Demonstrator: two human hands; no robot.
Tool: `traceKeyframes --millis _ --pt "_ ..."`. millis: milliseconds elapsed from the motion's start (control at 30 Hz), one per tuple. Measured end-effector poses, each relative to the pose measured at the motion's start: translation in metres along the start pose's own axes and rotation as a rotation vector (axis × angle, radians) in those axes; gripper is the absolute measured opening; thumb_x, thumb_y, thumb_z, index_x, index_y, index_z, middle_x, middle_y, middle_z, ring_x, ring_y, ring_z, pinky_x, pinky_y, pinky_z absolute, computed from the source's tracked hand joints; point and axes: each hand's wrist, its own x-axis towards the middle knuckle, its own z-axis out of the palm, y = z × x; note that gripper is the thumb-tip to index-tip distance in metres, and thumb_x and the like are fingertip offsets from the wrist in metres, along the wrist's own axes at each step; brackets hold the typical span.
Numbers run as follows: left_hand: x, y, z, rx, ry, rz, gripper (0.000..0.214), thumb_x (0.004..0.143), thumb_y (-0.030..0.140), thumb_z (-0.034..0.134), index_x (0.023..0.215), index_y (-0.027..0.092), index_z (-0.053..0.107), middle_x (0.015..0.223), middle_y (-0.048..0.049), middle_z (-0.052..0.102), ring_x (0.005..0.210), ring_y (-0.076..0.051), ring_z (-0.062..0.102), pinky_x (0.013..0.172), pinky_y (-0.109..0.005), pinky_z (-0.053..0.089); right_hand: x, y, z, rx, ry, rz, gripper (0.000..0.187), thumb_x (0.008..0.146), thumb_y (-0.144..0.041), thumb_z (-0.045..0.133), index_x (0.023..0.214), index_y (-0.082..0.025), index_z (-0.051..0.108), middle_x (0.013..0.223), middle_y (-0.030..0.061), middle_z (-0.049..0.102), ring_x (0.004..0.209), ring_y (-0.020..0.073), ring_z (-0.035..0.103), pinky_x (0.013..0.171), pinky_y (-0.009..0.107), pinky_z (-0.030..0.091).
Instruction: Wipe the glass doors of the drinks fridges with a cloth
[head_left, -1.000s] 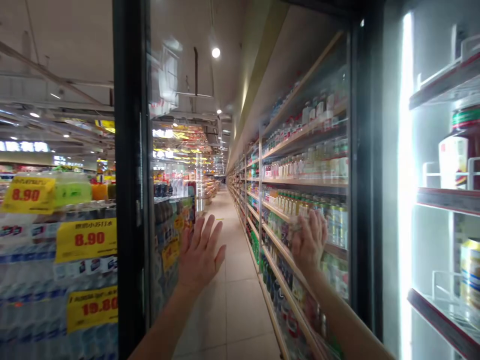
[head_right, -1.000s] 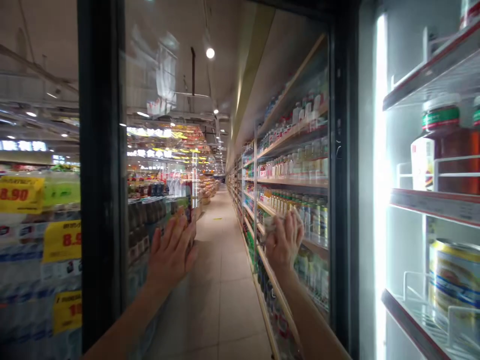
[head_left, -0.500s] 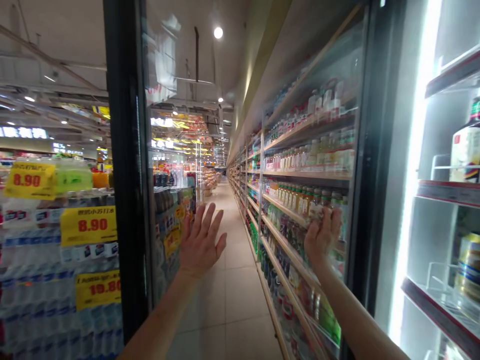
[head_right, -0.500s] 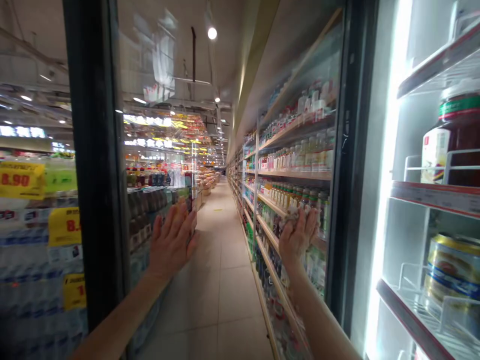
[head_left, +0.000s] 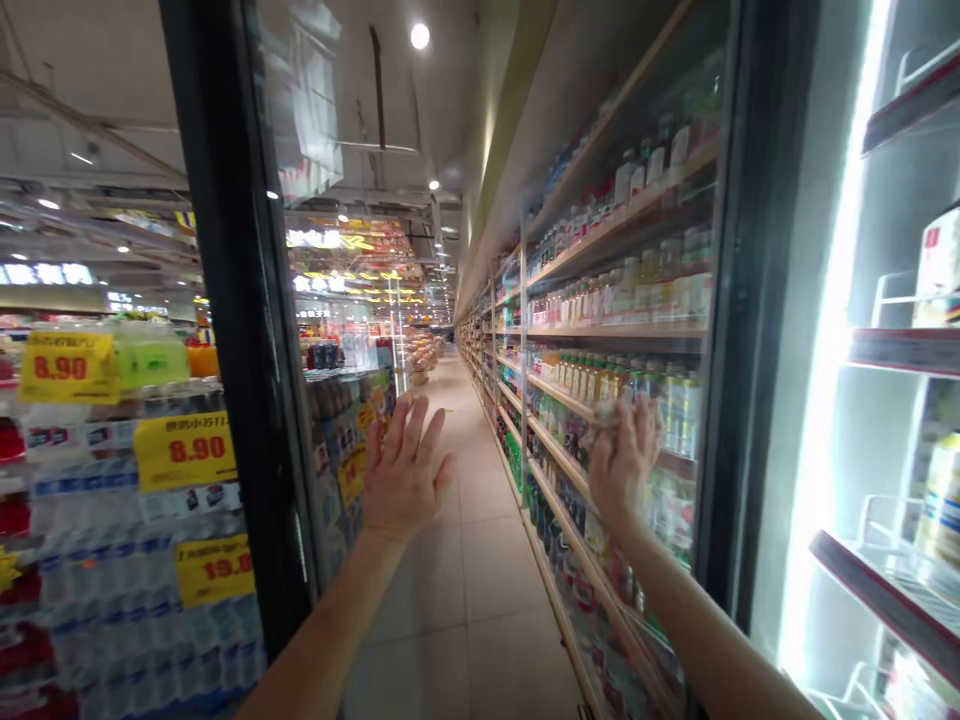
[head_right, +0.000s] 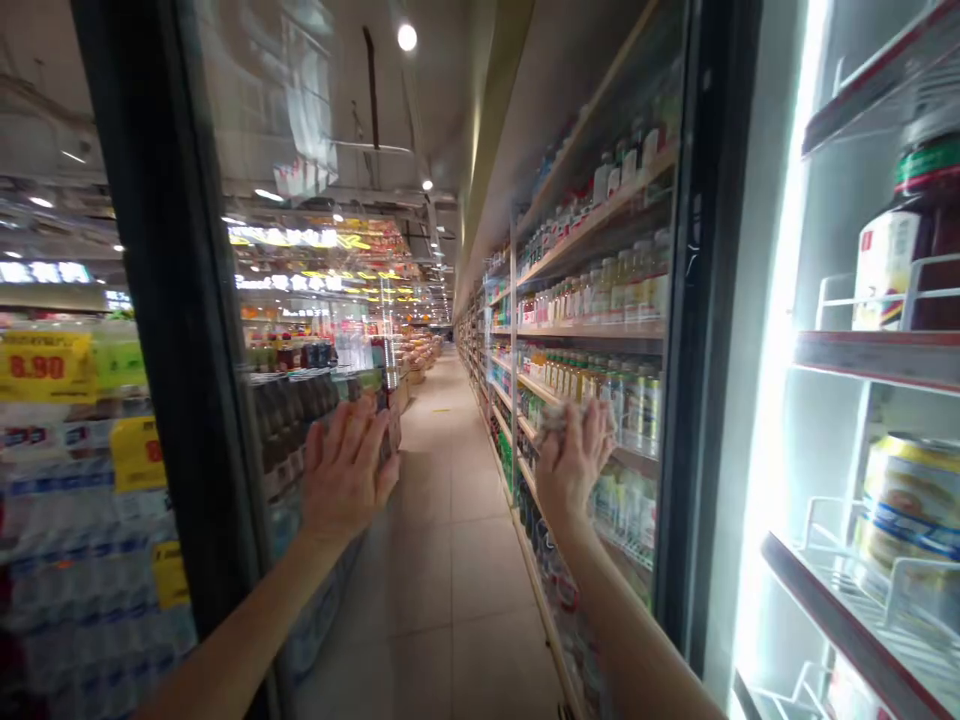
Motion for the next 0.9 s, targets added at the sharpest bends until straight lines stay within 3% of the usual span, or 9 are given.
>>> traceKeyframes --millis 100,167,367,433,567,633,733,800,900 --pt "0.001 0.000 -0.002 -0.017 0.005 -0.009 0.061 0.084 0.033 0.051 0.140 0.020 0.030 0.139 -0.0106 0.042 0.137 -0.022 0.022 0.113 -0.042 0.013 -0.029 -0.024 -0.004 0.074 -0.219 -0.294 0.046 0.084 -0.019 0.045 0.130 -0.024 0.045 0.146 0.0107 0.033 0.137 0.0266 0.026 0.109 0.055 0.019" --pt "0.000 -0.001 -0.003 -0.025 0.002 -0.007 0.062 0.084 0.032 0.051 0.141 0.021 0.028 0.140 -0.0104 0.041 0.137 -0.022 0.022 0.113 -0.043 0.013 -0.039 -0.024 -0.006 0.088 -0.265 -0.383 0.046 0.083 -0.018 0.047 0.129 -0.026 0.047 0.146 0.0090 0.033 0.136 0.0256 0.027 0.110 0.054 0.019" --pt "0.000 0.002 -0.004 -0.049 0.001 -0.015 0.065 0.084 0.031 0.052 0.142 0.023 0.024 0.142 -0.0085 0.037 0.137 -0.022 0.022 0.113 -0.043 0.011 -0.017 0.011 -0.006 -0.008 0.027 0.118 0.050 0.087 -0.022 0.038 0.137 -0.022 0.037 0.146 0.0144 0.031 0.138 0.0288 0.023 0.105 0.061 0.023" --pt "0.000 0.002 -0.006 -0.055 0.004 -0.025 0.066 0.084 0.032 0.052 0.142 0.024 0.024 0.142 -0.0086 0.037 0.137 -0.022 0.022 0.113 -0.043 0.011 -0.022 -0.003 -0.006 0.024 -0.038 0.046 0.050 0.086 -0.021 0.039 0.136 -0.022 0.038 0.147 0.0138 0.030 0.138 0.0289 0.022 0.106 0.060 0.023" --pt "0.000 0.003 -0.009 -0.037 -0.003 -0.009 0.066 0.083 0.032 0.054 0.142 0.022 0.026 0.141 -0.0100 0.039 0.137 -0.021 0.022 0.113 -0.043 0.012 -0.040 -0.022 -0.008 0.090 -0.276 -0.354 0.046 0.083 -0.018 0.045 0.129 -0.025 0.046 0.147 0.0095 0.031 0.137 0.0275 0.025 0.109 0.056 0.020" --pt "0.001 0.004 -0.010 -0.031 -0.007 -0.002 0.065 0.083 0.031 0.054 0.141 0.021 0.027 0.140 -0.0104 0.040 0.137 -0.021 0.022 0.113 -0.043 0.013 -0.037 -0.003 -0.009 0.057 -0.199 -0.309 0.045 0.084 -0.019 0.044 0.128 -0.024 0.046 0.146 0.0103 0.032 0.136 0.0279 0.027 0.109 0.055 0.021" --pt "0.002 0.007 -0.011 -0.029 0.002 -0.013 0.066 0.083 0.031 0.055 0.141 0.021 0.027 0.140 -0.0104 0.041 0.137 -0.021 0.022 0.113 -0.043 0.013 -0.024 0.035 -0.008 -0.020 0.036 0.021 0.046 0.087 -0.022 0.037 0.132 -0.019 0.043 0.145 0.0151 0.033 0.136 0.0296 0.027 0.106 0.057 0.025" --pt "0.002 0.008 -0.011 -0.037 0.011 -0.013 0.066 0.083 0.031 0.055 0.142 0.022 0.026 0.140 -0.0100 0.040 0.137 -0.021 0.023 0.113 -0.043 0.012 -0.024 0.039 -0.008 -0.039 0.085 0.149 0.048 0.088 -0.023 0.035 0.136 -0.017 0.038 0.145 0.0174 0.031 0.137 0.0308 0.024 0.104 0.060 0.025" --pt "0.002 0.007 -0.011 -0.058 0.015 -0.016 0.065 0.083 0.031 0.054 0.141 0.023 0.027 0.140 -0.0092 0.040 0.137 -0.021 0.023 0.113 -0.042 0.012 -0.041 0.010 -0.010 0.007 -0.113 -0.088 0.051 0.085 -0.021 0.041 0.136 -0.021 0.037 0.148 0.0145 0.027 0.138 0.0311 0.020 0.106 0.061 0.022"
